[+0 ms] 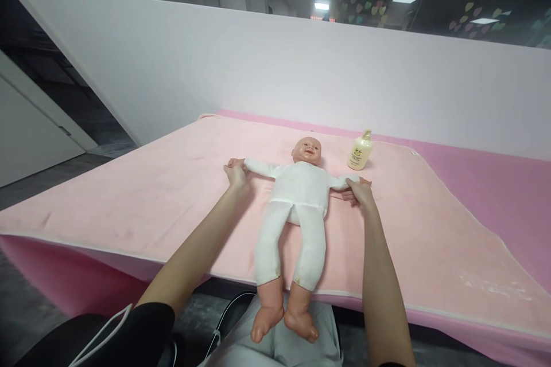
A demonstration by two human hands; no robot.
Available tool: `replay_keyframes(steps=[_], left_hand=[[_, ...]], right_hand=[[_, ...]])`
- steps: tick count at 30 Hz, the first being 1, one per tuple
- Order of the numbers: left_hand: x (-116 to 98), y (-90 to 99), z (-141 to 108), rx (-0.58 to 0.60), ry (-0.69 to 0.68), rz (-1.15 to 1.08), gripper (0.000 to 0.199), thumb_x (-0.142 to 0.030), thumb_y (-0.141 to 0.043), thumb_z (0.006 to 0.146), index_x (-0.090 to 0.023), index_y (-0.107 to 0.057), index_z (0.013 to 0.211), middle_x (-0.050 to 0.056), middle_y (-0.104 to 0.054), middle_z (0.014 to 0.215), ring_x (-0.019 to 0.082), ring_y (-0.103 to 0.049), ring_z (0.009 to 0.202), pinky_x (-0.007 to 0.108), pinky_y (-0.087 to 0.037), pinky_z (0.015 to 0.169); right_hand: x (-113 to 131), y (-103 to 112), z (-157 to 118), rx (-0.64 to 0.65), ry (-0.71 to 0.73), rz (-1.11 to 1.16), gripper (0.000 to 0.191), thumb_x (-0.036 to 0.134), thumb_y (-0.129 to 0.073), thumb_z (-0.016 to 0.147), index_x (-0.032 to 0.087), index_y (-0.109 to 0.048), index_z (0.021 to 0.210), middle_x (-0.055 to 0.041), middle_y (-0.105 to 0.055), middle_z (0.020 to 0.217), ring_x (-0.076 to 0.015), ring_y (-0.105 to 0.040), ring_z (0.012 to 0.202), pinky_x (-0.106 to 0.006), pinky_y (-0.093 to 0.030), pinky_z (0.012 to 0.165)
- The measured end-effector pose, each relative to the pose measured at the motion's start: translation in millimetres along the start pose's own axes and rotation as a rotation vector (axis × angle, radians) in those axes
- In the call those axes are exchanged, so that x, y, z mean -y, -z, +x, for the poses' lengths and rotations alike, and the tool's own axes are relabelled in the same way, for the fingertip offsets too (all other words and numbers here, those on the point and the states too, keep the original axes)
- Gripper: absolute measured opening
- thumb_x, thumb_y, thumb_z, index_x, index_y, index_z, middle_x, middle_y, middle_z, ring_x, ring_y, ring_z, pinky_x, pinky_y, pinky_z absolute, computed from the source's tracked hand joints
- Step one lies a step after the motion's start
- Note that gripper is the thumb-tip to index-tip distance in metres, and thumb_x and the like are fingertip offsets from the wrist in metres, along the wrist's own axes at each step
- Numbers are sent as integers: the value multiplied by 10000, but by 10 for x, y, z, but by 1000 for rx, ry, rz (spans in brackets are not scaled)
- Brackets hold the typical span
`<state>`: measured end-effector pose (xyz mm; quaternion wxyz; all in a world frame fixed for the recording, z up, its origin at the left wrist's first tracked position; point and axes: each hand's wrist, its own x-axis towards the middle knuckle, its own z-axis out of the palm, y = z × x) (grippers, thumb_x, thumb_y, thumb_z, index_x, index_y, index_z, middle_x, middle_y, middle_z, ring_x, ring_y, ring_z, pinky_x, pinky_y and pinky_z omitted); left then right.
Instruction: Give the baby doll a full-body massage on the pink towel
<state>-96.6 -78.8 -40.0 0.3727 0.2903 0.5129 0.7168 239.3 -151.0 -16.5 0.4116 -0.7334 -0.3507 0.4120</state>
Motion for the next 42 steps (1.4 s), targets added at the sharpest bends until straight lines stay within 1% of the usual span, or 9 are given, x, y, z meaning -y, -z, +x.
replay_keyframes(steps=[3,6,10,13,17,21,27,31,42], left_hand=[[-50,102,101,-193,125,28,829,-183,-456,672,-286,-64,1395,13,-548,948,131,-575,898,252,-465,770],[-90,150,127,-206,157,115,832,-221,-455,681,-282,-53,1408,64,-522,1134,166,-550,1038,295,-455,829],[-145,119,63,-222,28,126,768,-214,-454,714,-308,-110,1394,93,-319,1412,188,-467,1187,311,-430,889],[-186,77,-6,-174,-147,150,734,-202,-481,722,-293,-163,1377,103,-268,1447,206,-418,1240,307,-420,897],[-209,22,-94,-69,-273,221,662,-168,-515,712,-287,-285,1322,81,-419,1350,214,-396,1259,347,-324,996],[-172,-36,-155,34,-224,299,591,-133,-531,690,-290,-391,1241,56,-549,1200,227,-456,1182,394,-275,1014],[-174,-52,-168,83,-204,265,428,-118,-520,662,-241,-533,1071,43,-628,971,209,-547,1011,352,-361,922],[-246,-71,-211,126,-129,170,246,-159,-498,663,-202,-606,880,20,-621,777,174,-586,821,311,-430,806],[-329,-178,-524,338,-149,184,298,-194,-471,670,-188,-592,943,4,-606,784,112,-543,626,278,-467,690]], right_hand=[[4,111,-29,-81,49,-213,273,379,-572,725,130,-605,620,-89,-643,546,-162,-585,448,-235,-413,401],[18,157,-64,-271,152,-356,246,343,-516,723,155,-645,633,-68,-652,565,-174,-599,504,-286,-467,547],[48,121,-93,-481,278,-417,365,296,-472,731,179,-644,1032,-70,-688,738,-225,-630,767,-333,-467,724],[38,70,-84,-410,306,-519,448,298,-454,763,200,-568,1185,-98,-671,973,-255,-590,958,-373,-450,804],[-6,37,-55,-294,297,-632,428,317,-423,804,196,-580,1183,-130,-612,1111,-279,-543,1051,-424,-421,869],[-19,36,-44,-294,291,-622,431,332,-414,811,208,-569,1194,-124,-609,1105,-278,-545,1043,-434,-417,875],[-2,36,-58,-285,259,-607,423,328,-418,812,208,-563,1191,-119,-636,1001,-251,-591,914,-407,-450,811],[16,33,-78,-273,242,-643,439,341,-386,827,215,-535,1220,-117,-607,1107,-270,-557,1018,-411,-432,845],[49,5,-120,-268,192,-692,466,346,-345,852,219,-472,1282,-110,-545,1217,-269,-486,1138,-398,-398,908]])
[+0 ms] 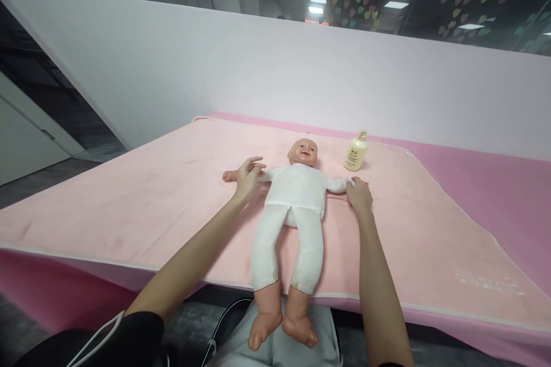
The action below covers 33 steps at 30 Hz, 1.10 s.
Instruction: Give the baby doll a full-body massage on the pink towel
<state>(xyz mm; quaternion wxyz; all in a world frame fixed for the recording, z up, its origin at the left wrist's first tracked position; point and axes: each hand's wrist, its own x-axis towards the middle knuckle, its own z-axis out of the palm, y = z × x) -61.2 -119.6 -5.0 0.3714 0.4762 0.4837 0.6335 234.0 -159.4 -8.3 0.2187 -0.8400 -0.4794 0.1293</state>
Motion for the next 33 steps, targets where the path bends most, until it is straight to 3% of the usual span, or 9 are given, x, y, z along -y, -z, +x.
replay_keyframes(steps=[33], left_hand=[[30,10,0,32,2,56,212,-199,-467,658,-193,-620,804,15,-626,837,111,-533,607,276,-455,672]], right_hand=[[-31,-2,15,14,23,-8,474,367,-335,854,208,-473,1278,-113,-573,1167,-251,-524,1072,-370,-416,863]])
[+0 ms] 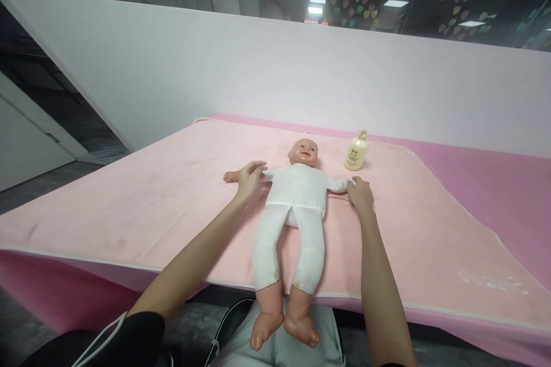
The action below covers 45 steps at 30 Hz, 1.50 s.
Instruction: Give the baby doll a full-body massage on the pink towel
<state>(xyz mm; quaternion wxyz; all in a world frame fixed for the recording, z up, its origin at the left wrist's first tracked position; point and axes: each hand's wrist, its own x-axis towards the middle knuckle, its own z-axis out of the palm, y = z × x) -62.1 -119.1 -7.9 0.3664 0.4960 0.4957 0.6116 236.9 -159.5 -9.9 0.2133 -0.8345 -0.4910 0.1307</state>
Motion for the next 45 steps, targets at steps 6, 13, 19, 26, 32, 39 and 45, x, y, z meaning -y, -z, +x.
replay_keyframes(steps=[6,13,19,26,32,39,45], left_hand=[[13,2,-12,22,-25,43,204,-203,-455,661,-190,-618,783,17,-625,822,118,-538,610,280,-458,668],[21,-8,-24,49,-39,62,193,-212,-462,652,-189,-623,757,19,-626,802,127,-541,620,286,-467,665],[36,-6,-26,42,-34,48,204,-198,-451,644,-192,-622,757,18,-625,784,133,-547,634,285,-467,658],[83,-7,1,41,-28,42,208,-196,-449,640,-192,-619,761,16,-619,791,129,-542,633,270,-451,631],[88,-5,4,47,-31,41,204,-196,-451,646,-194,-619,760,17,-615,785,126,-535,618,266,-443,615],[62,1,-3,49,-28,48,208,-186,-444,633,-195,-618,748,18,-617,786,133,-545,629,274,-450,626],[49,7,-12,55,-20,49,221,-187,-445,633,-196,-620,766,22,-619,810,132,-547,633,277,-449,635]], right_hand=[[-5,0,7,2,-1,2,472,375,-336,857,219,-471,1281,-108,-559,1197,-251,-512,1091,-373,-407,878],[-21,-13,26,6,4,10,468,366,-346,857,216,-470,1282,-102,-577,1174,-247,-520,1068,-361,-406,864],[-23,-6,13,10,11,22,461,362,-342,858,211,-477,1272,-105,-598,1113,-233,-546,1011,-346,-418,829],[-26,-7,10,8,13,13,457,362,-341,861,210,-475,1271,-101,-611,1058,-219,-565,954,-338,-421,810],[-23,-5,8,14,15,23,455,347,-336,859,208,-476,1269,-101,-611,1057,-218,-563,950,-329,-425,797],[-31,-14,18,4,30,15,456,350,-341,862,197,-480,1269,-104,-611,1041,-220,-557,964,-315,-422,785],[-47,-29,32,10,28,16,446,339,-345,871,201,-475,1274,-98,-620,1000,-214,-566,928,-309,-423,763]])
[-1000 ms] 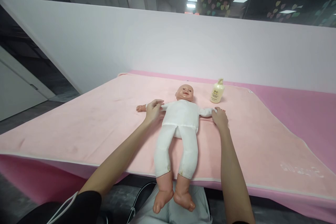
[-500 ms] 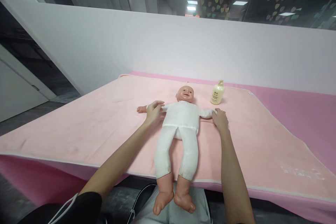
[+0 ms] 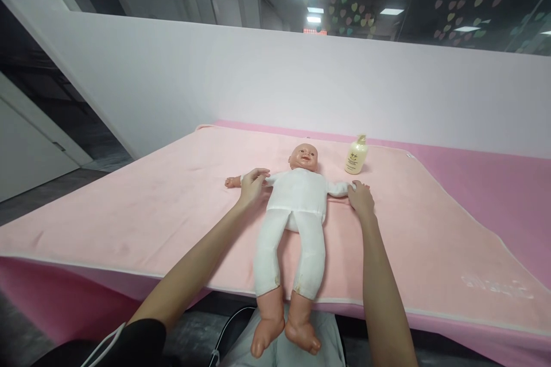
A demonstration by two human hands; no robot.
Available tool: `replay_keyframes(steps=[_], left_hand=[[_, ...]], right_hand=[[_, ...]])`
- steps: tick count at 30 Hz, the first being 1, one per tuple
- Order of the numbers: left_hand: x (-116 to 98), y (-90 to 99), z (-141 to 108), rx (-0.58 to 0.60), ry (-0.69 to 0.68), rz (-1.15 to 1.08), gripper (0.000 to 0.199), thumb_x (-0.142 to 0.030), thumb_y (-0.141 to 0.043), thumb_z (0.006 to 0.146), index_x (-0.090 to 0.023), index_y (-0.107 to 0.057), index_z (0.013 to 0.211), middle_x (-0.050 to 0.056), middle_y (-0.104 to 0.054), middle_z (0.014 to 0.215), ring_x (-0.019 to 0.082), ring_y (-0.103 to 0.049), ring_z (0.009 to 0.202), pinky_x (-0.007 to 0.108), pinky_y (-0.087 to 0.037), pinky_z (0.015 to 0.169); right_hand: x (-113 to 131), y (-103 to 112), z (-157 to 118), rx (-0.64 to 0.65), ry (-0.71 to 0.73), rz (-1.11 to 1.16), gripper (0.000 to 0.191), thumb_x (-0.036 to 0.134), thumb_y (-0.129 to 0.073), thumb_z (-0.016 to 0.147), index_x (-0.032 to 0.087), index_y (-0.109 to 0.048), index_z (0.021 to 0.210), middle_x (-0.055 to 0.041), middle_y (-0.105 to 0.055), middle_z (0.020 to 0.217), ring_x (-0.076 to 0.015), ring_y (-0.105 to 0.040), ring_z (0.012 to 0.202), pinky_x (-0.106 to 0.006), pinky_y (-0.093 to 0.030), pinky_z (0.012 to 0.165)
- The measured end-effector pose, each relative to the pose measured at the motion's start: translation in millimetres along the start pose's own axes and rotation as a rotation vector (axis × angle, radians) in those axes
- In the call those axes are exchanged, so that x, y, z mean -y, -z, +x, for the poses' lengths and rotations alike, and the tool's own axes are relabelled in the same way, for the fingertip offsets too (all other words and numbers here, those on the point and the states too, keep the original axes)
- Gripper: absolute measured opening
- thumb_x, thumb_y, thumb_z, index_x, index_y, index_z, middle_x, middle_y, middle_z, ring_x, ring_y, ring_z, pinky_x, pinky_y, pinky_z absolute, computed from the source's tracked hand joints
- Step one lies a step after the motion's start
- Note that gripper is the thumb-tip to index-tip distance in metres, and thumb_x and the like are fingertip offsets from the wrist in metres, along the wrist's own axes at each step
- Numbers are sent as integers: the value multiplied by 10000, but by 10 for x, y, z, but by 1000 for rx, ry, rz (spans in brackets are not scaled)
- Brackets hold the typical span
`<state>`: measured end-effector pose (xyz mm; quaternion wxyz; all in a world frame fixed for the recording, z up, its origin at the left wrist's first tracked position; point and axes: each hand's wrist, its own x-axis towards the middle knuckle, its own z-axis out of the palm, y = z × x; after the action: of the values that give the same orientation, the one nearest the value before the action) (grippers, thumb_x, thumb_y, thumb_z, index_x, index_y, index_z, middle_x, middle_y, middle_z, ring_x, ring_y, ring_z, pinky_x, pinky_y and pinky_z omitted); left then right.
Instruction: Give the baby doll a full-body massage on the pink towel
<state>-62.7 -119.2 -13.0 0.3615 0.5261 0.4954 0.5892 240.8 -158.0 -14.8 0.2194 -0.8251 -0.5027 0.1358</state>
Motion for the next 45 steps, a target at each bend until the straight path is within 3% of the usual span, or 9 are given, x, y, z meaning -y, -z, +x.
replay_keyframes(steps=[45], left_hand=[[20,1,13,8,-2,20,229,-184,-431,634,-186,-620,763,30,-629,843,138,-560,674,274,-459,646]], right_hand=[[-24,-16,18,-23,25,-17,426,343,-361,869,196,-503,1243,-87,-622,903,-196,-577,813,-298,-410,722]])
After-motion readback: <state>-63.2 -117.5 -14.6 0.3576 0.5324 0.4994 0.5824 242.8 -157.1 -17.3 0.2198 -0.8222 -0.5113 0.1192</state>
